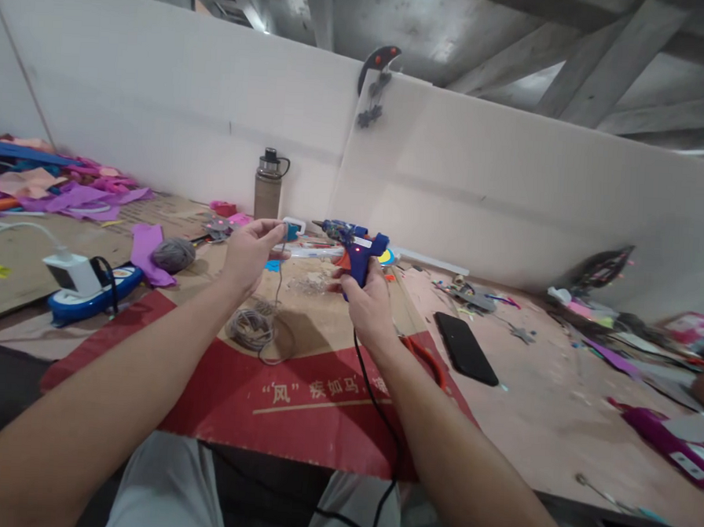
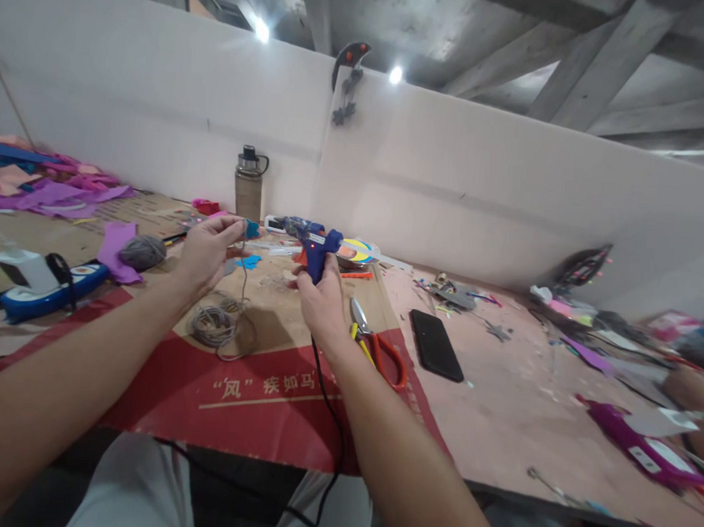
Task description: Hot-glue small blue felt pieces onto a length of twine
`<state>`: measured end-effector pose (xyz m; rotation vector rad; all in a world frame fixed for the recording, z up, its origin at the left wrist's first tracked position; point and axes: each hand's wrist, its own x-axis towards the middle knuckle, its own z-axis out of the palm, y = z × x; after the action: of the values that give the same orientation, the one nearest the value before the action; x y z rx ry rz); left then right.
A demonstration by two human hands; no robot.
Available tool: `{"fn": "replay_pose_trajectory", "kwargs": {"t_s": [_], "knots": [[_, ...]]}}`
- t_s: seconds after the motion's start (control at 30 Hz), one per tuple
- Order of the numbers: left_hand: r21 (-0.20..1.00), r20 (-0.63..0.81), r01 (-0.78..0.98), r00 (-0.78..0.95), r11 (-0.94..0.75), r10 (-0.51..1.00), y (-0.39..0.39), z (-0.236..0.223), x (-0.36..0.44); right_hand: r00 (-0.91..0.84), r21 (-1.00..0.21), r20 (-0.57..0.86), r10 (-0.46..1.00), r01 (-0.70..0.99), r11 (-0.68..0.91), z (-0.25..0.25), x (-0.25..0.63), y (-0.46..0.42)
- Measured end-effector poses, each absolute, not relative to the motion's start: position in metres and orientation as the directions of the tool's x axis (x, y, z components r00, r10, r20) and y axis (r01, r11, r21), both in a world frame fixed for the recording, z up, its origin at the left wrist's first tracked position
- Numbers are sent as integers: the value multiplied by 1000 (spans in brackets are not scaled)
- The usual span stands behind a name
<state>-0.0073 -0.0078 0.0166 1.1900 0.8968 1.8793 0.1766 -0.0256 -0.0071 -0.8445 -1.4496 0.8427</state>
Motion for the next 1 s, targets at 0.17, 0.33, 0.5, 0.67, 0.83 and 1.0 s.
{"fn": "replay_pose_trajectory", "kwargs": {"t_s": [0.17, 0.33, 0.5, 0.67, 0.83, 1.0], "knots": [[827, 443, -234, -287, -511, 849, -7, 16, -7, -95, -839, 540, 836, 13, 543, -3, 168, -39], [792, 426, -358, -254, -494, 868, -6, 16, -4, -119, -786, 599, 792, 99, 610, -7, 171, -39], [764, 419, -414, -265, -495, 868, -4, 15, -4, -168, -736, 631, 758, 182, 653, -9, 174, -37], [772, 400, -416, -269, -480, 876, -2, 12, -4, -170, -723, 640, 749, 195, 663, -9, 173, -38], [761, 421, -417, -267, -497, 867, -2, 12, -4, -179, -709, 648, 741, 215, 672, -9, 172, -40], [771, 420, -410, -249, -488, 873, -3, 12, -3, -173, -693, 662, 729, 229, 684, -9, 173, -40]]}}
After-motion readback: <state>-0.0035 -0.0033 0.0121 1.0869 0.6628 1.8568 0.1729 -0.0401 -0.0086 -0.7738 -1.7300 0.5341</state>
